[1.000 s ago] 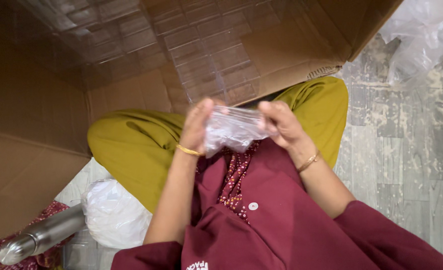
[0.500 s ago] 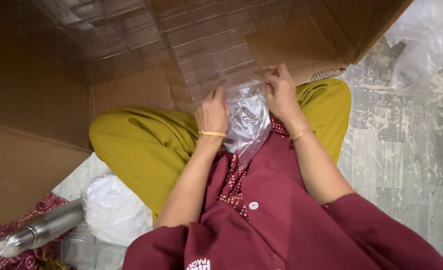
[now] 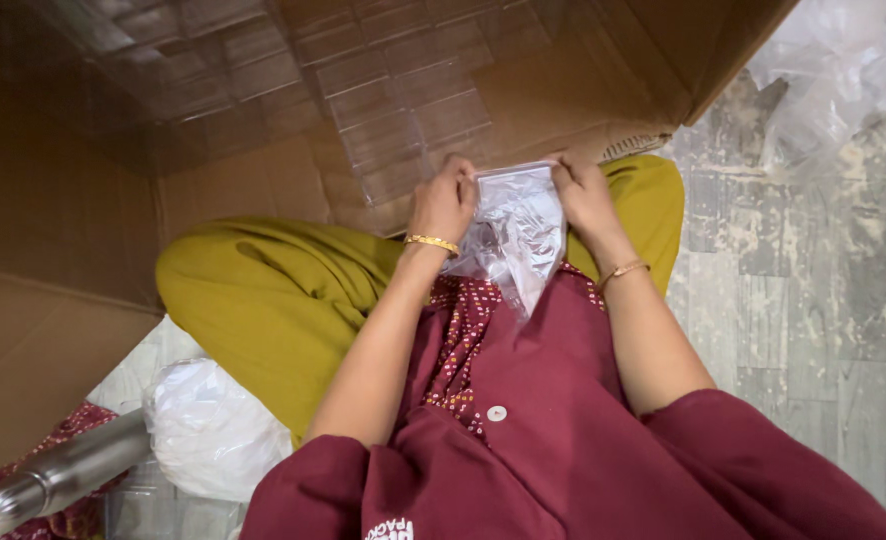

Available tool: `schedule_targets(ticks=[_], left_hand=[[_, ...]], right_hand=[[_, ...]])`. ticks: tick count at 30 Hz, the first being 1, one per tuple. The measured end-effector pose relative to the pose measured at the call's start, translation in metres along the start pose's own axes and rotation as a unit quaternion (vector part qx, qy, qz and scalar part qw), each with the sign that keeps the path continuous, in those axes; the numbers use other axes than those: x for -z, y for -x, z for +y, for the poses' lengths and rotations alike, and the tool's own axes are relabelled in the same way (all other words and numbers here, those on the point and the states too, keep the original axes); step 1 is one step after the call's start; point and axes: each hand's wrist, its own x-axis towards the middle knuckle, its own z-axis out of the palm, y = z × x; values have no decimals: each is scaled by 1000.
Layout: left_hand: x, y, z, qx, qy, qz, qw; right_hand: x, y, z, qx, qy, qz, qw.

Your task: The person sits on the floor and packs clear plastic boxes into clear plastic bags, one box at a time, then places the filled bags into a large cardboard carton. They repeat this bagging and stacking cycle throughout the episode.

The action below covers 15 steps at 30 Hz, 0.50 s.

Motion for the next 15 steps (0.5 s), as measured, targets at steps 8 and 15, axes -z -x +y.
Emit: schedule_targets(ticks=[8, 15], left_hand=[[-6, 1, 7, 76, -31, -13, 997], [13, 14, 53, -45, 212, 6, 976]], right_hand=[[2, -12, -3, -102, -100, -89, 986], [3, 52, -24, -13, -507, 42, 861]])
